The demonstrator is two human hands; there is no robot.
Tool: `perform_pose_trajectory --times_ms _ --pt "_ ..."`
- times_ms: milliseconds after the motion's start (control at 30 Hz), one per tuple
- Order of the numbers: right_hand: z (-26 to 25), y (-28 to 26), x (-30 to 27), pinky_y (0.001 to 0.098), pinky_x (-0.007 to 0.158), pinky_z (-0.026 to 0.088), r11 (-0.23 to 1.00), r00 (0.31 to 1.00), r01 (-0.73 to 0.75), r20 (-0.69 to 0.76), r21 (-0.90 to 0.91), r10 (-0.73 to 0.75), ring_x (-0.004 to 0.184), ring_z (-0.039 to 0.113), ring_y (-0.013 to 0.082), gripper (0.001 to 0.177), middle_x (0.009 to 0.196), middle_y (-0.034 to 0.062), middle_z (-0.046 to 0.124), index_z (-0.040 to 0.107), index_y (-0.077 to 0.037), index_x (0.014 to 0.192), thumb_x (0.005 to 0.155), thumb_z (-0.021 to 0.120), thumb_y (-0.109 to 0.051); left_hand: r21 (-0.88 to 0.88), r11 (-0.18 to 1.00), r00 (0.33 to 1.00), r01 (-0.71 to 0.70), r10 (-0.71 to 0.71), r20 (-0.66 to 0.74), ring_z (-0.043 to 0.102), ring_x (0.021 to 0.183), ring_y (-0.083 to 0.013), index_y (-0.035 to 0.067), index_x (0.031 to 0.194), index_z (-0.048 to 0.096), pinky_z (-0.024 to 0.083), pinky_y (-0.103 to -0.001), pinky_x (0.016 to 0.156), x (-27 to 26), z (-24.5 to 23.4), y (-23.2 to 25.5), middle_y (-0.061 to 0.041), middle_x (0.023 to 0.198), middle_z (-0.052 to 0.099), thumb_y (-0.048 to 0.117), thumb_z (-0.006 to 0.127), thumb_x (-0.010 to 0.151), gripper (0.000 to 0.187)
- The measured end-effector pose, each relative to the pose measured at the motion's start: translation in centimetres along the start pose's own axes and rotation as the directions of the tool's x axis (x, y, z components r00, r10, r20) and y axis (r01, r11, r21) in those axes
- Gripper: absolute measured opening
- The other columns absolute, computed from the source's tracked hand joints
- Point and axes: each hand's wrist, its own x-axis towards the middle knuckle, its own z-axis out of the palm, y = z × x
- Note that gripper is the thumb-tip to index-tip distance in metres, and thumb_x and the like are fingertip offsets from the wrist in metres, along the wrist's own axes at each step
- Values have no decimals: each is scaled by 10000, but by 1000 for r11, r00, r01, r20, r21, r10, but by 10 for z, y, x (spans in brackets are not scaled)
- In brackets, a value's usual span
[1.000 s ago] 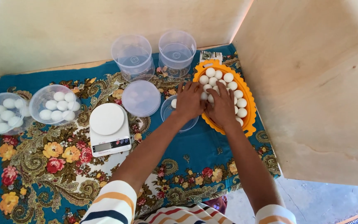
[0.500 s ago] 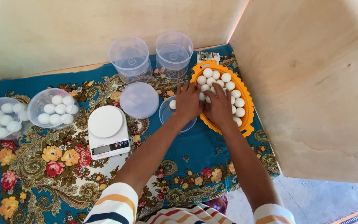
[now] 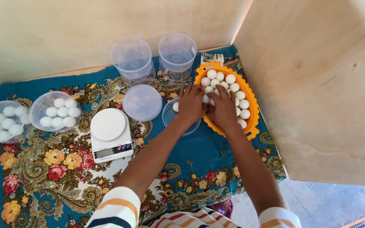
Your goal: The person transfers white eggs from a yellow tray into a clear plastic container, then places the container on a digital scale. The person continues to move eggs one by one from the tray into the container.
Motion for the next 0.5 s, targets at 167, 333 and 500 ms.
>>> perform_pose_trajectory --times_ms 167,333,500 --pt "0 0 -2 643 1213 247 1000 1000 5 0 5 -5 1486 423 391 508 1528 163 472 635 -165 1315 826 771 -184 11 1000 1000 -22 22 -8 541 1215 -322 47 1022 748 252 -569 1158 -1 -4 -1 -117 1158 618 247 693 893 243" --pt "-8 -7 -1 639 1202 268 1000 999 13 -36 -22 -14 1471 445 379 467 1512 156 493 651 -178 1310 858 763 -147 -21 1000 1000 12 -12 11 548 1238 -322 83 1052 757 243 -586 1173 -1 -3 -3 -89 1181 623 244 740 817 285" --pt "-9 -6 -1 637 1205 254 1000 999 10 -47 11 -9 1472 448 369 416 1507 149 499 648 -182 1296 895 757 -189 -14 999 998 44 -43 50 572 1249 -318 117 1093 758 241 -590 1179 -2 2 -8 -80 1187 647 239 753 793 324"
